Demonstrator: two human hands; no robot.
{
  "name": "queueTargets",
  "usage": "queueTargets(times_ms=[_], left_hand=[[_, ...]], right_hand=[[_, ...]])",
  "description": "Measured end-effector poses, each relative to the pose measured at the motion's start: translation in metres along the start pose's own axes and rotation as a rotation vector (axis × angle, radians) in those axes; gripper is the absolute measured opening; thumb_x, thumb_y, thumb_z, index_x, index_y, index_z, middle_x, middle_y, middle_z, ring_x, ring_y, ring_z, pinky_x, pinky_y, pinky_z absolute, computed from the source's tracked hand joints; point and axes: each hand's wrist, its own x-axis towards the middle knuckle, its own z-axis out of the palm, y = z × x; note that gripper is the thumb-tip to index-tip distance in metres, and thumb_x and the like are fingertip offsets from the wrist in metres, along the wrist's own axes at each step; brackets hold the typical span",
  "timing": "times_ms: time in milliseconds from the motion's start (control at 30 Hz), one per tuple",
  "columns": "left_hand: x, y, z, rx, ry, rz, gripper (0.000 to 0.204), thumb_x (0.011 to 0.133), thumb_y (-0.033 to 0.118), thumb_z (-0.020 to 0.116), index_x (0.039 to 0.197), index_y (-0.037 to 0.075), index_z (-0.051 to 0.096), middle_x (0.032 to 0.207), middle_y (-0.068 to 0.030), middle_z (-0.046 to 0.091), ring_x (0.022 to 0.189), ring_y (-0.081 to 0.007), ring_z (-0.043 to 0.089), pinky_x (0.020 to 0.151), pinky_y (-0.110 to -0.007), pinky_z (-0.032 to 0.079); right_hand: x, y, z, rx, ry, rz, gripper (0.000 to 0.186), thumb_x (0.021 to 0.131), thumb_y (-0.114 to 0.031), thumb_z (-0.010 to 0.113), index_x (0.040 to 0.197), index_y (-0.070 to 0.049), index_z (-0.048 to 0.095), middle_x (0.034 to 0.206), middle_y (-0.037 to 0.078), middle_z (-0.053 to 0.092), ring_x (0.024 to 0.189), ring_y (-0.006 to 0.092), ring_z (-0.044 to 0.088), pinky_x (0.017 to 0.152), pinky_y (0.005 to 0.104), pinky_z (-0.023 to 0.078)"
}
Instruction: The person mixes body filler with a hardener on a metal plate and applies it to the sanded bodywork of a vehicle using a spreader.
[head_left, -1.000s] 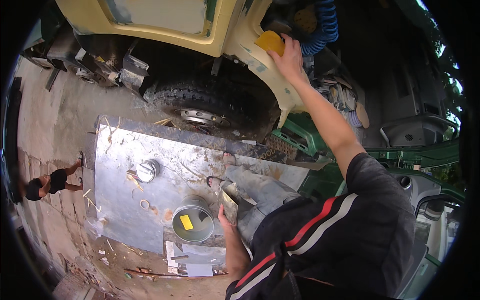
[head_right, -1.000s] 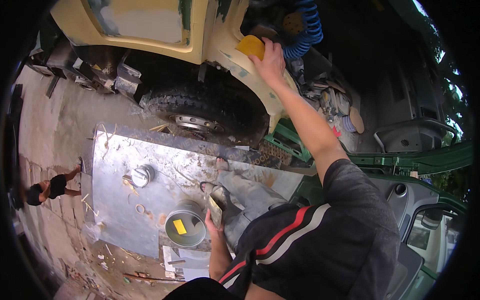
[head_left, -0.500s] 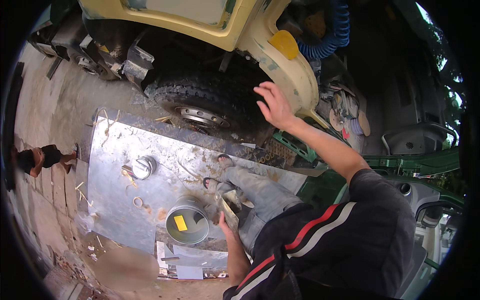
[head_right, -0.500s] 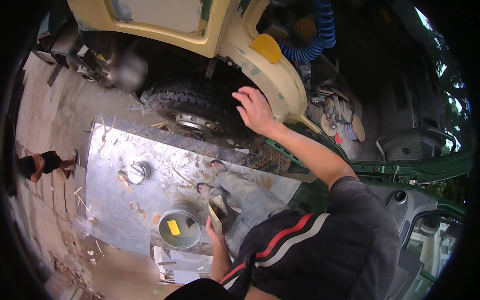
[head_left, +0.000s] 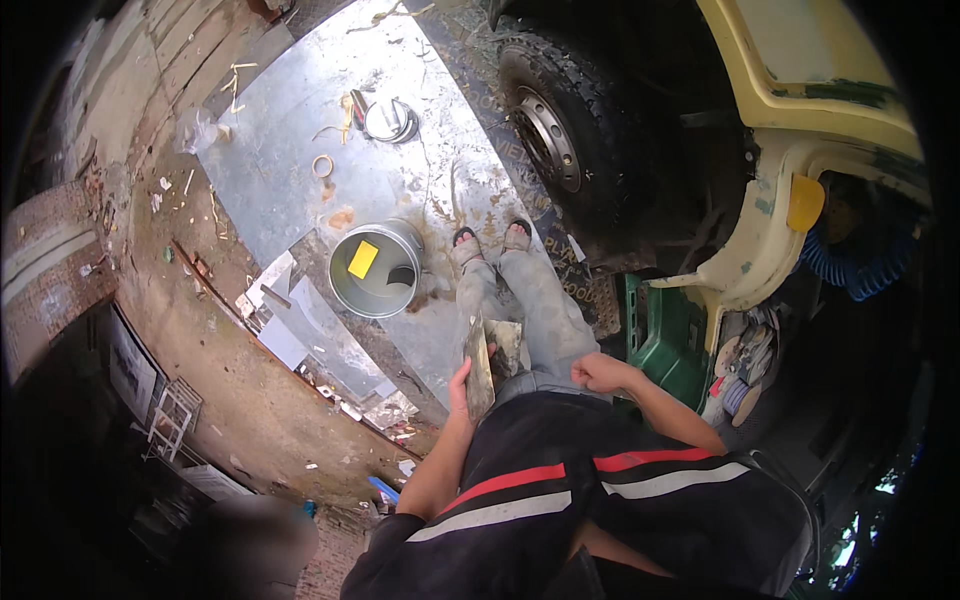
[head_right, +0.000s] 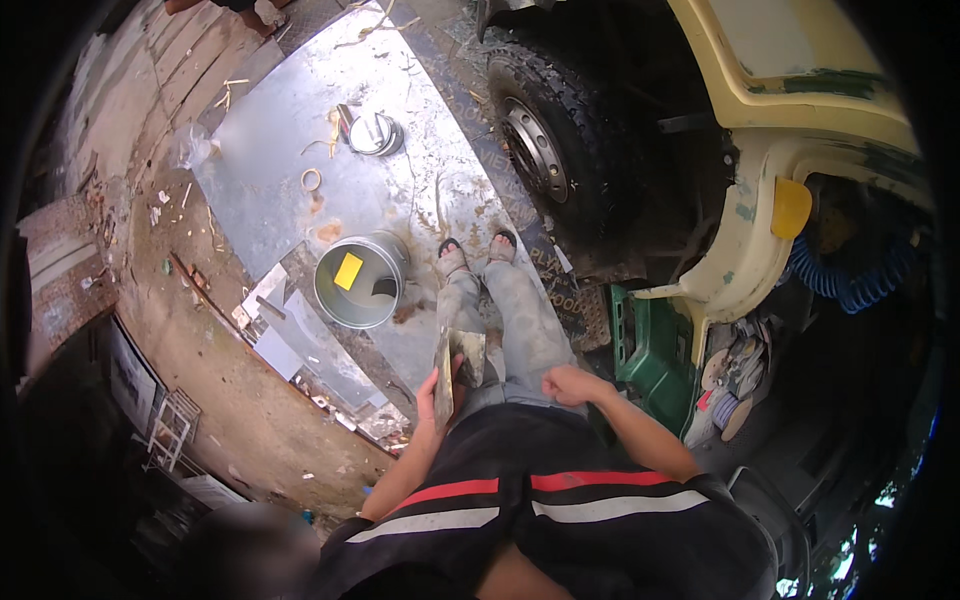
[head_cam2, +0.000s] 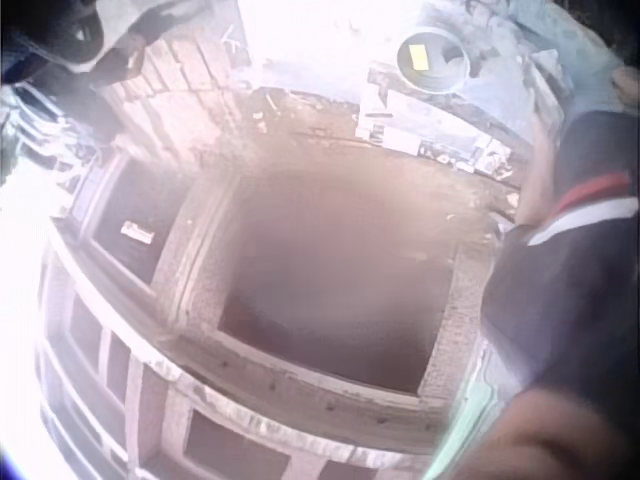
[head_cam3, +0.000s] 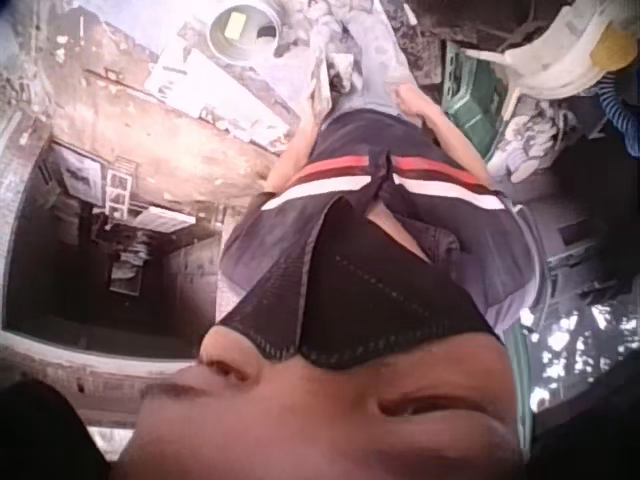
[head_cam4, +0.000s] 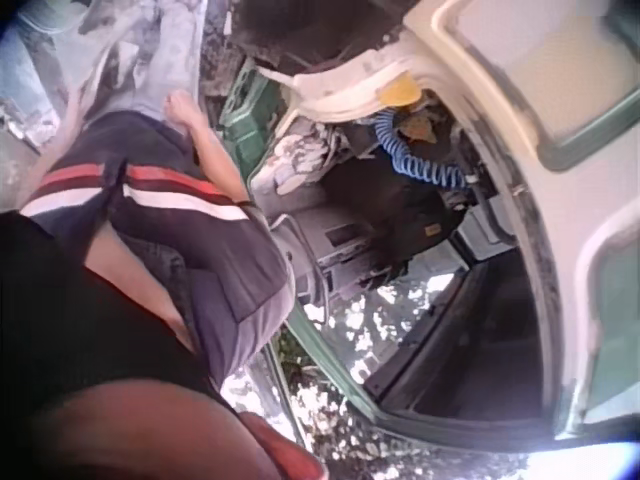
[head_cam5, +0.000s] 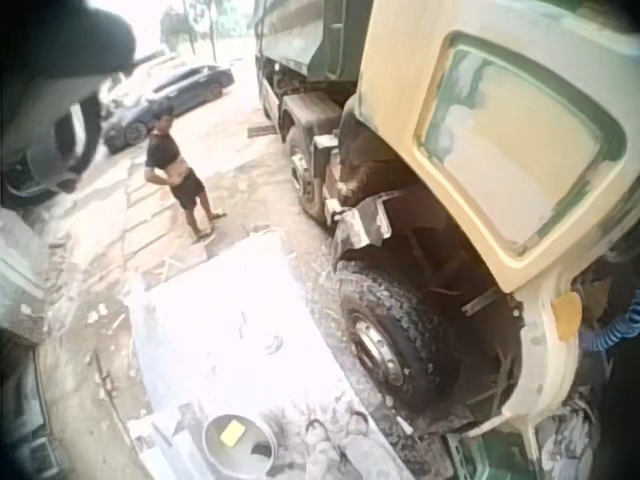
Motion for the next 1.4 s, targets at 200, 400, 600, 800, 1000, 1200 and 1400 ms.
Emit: queueTargets(times_ms=[200,400,600,800,1000,1200,1400], left_hand=[[0.043,-0.006,0.018,0.032,-0.141,0.03,0.051,0.095,0.027,0.052,0.138,0.0,0.048,0.13,-0.0155,0.061,0.102,-0.0232,0.066,0.09,-0.036,0.053],[0.202,0.051,0.074,0.378,-0.348,0.305,0.034,0.089,0.019,0.066,0.116,-0.002,0.063,0.1,-0.0086,0.071,0.083,-0.0167,0.069,0.075,-0.031,0.056],[0.331,0.126,0.121,0.719,-0.618,0.403,0.024,0.087,0.015,0.07,0.104,-0.001,0.068,0.094,-0.0067,0.071,0.078,-0.0125,0.067,0.072,-0.027,0.053],[0.417,0.141,0.133,0.674,-0.7,0.568,0.033,0.092,0.017,0.061,0.115,-0.006,0.062,0.101,-0.0141,0.071,0.083,-0.0189,0.07,0.076,-0.031,0.057],[0.451,0.122,0.133,0.468,-0.806,0.583,0.041,0.094,0.02,0.061,0.127,-0.003,0.054,0.114,-0.013,0.067,0.098,-0.0211,0.068,0.088,-0.034,0.055],[0.436,0.133,0.135,0.386,-0.666,0.719,0.042,0.101,0.022,0.05,0.136,-0.001,0.046,0.13,-0.0127,0.059,0.114,-0.0243,0.061,0.097,-0.04,0.051],[0.432,0.167,0.138,0.294,-0.536,1.063,0.036,0.099,0.014,0.058,0.131,0.0,0.05,0.128,-0.0122,0.059,0.112,-0.0213,0.062,0.095,-0.036,0.053]], right_hand=[[-0.028,-0.001,-0.065,0.19,-0.207,0.039,0.009,0.077,0.005,0.058,0.082,-0.002,0.062,0.068,0.001,0.058,0.064,0.0099,0.051,0.058,0.0282,0.042],[0.127,0.059,-0.138,0.38,0.332,-0.179,0.008,0.086,0.004,0.059,0.09,0.0,0.064,0.079,0.0,0.063,0.076,0.0073,0.058,0.071,0.0238,0.047],[0.266,0.05,-0.256,0.906,0.47,-0.58,0.039,0.101,-0.029,0.053,0.131,-0.005,0.052,0.119,0.005,0.061,0.106,0.0108,0.06,0.085,0.0265,0.05],[0.343,0.063,-0.281,0.948,0.364,-0.861,0.051,0.096,-0.026,0.062,0.138,-0.005,0.044,0.124,0.006,0.058,0.111,0.0123,0.058,0.087,0.0309,0.053],[0.415,0.064,-0.249,1.076,0.531,-0.975,0.045,0.09,-0.009,0.067,0.131,-0.003,0.049,0.123,0.007,0.06,0.112,0.015,0.059,0.088,0.0328,0.054],[0.401,0.064,-0.27,1.096,1.091,-1.009,0.035,0.085,-0.001,0.065,0.12,0.001,0.058,0.111,0.006,0.066,0.1,0.0162,0.063,0.091,0.031,0.049],[0.341,0.066,-0.284,0.726,1.397,-0.971,0.02,0.09,-0.002,0.058,0.109,0.003,0.065,0.101,0.004,0.069,0.088,0.0076,0.061,0.08,0.0237,0.049]])
